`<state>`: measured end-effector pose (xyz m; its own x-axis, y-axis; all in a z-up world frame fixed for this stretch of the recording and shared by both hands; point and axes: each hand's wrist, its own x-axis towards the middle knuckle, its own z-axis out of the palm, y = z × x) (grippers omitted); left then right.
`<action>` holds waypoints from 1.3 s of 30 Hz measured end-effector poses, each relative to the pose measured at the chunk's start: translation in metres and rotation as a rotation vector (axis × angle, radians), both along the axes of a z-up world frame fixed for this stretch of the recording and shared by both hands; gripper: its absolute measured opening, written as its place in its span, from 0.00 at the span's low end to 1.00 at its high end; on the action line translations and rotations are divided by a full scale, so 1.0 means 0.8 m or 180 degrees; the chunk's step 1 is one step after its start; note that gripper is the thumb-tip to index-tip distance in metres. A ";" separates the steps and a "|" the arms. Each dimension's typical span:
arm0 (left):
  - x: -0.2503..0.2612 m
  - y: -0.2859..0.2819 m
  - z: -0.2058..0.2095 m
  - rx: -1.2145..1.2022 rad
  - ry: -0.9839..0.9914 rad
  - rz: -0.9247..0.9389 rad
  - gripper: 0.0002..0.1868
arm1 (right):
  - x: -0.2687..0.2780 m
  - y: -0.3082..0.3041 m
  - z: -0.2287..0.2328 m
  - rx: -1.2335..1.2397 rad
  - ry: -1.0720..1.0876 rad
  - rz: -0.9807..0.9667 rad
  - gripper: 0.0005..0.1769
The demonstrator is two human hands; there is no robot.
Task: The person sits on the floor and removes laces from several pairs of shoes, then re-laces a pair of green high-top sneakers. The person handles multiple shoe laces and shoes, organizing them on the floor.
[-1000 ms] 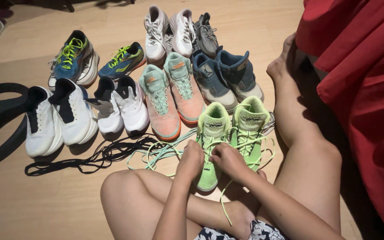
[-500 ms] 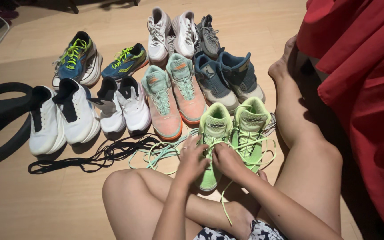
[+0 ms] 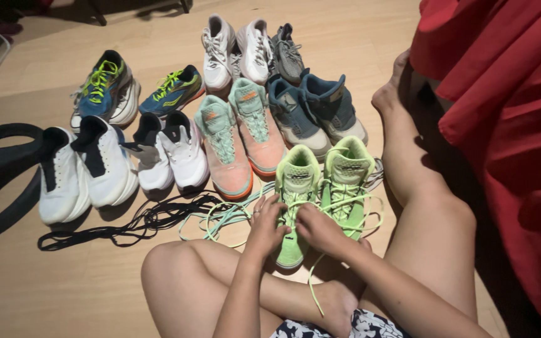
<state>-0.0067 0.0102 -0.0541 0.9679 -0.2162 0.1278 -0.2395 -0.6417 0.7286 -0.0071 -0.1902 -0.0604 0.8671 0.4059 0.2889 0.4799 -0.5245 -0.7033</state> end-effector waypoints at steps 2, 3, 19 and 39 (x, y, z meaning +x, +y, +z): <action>-0.002 -0.003 -0.003 0.0011 0.0044 -0.0003 0.31 | -0.006 0.002 -0.012 -0.0504 0.0060 -0.0225 0.09; -0.002 -0.001 -0.003 0.0040 0.0054 0.0002 0.31 | -0.005 0.006 -0.015 -0.0218 0.0184 -0.0233 0.08; -0.020 -0.040 0.030 -0.0187 -0.0849 -0.0227 0.26 | 0.036 -0.127 0.081 0.5104 0.1966 0.1027 0.09; 0.045 -0.089 0.183 -0.1838 -0.0023 -0.0923 0.25 | 0.052 -0.056 -0.010 0.1511 0.2217 -0.0288 0.08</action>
